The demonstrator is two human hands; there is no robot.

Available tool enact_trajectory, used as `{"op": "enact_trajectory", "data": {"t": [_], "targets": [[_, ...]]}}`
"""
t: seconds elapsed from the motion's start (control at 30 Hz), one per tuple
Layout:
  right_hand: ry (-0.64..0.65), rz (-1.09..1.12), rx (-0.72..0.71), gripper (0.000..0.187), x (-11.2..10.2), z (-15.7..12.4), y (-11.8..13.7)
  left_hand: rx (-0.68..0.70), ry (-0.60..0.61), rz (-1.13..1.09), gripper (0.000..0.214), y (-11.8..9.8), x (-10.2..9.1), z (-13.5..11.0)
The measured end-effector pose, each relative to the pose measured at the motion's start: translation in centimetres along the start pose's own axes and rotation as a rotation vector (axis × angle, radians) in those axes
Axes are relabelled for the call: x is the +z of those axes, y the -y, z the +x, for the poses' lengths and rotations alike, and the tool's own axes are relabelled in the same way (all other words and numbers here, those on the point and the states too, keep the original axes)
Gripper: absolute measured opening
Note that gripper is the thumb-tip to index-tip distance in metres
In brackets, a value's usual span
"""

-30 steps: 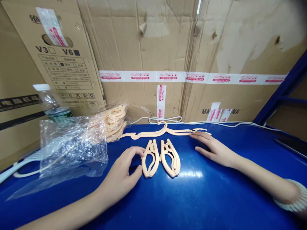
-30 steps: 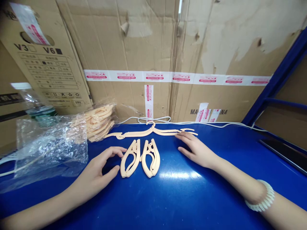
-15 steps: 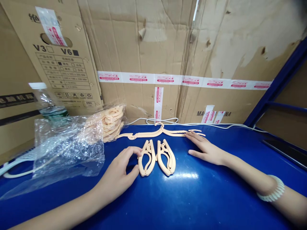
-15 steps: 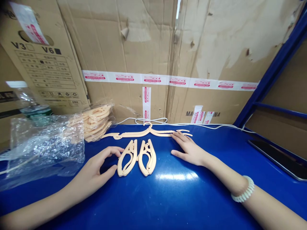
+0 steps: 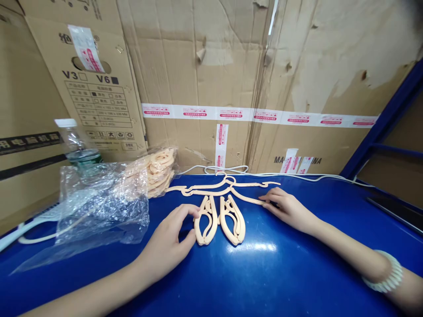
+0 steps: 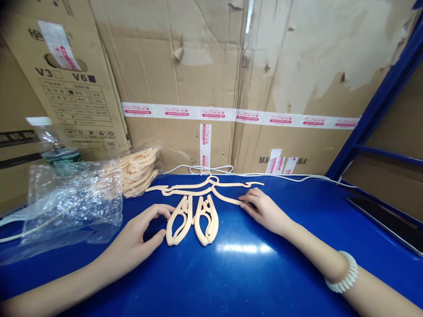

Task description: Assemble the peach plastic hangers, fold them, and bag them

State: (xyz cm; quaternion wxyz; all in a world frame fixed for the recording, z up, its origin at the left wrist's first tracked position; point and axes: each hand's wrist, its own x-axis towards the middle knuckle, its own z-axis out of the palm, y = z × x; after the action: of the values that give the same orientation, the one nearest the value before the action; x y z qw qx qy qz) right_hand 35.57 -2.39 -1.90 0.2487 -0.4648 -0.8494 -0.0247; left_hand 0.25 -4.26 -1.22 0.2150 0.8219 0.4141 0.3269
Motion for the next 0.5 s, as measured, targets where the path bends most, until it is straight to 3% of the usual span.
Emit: {"op": "enact_trajectory", "data": {"t": [0.23,0.4,0.5], "targets": [[-0.043,0.039,0.054,0.017,-0.1,0.0,0.4,0.016,-0.009,0.022,0.016,0.1,0.2,0.2],[-0.149,0.02,0.114,0.018,-0.7,-0.1,0.8,0.026,-0.021,0.036,0.018,0.3,0.2,0.1],[-0.225,0.024,0.15,0.016,-0.9,-0.3,0.9,-0.011,-0.048,0.016,0.029,0.6,0.2,0.2]]}}
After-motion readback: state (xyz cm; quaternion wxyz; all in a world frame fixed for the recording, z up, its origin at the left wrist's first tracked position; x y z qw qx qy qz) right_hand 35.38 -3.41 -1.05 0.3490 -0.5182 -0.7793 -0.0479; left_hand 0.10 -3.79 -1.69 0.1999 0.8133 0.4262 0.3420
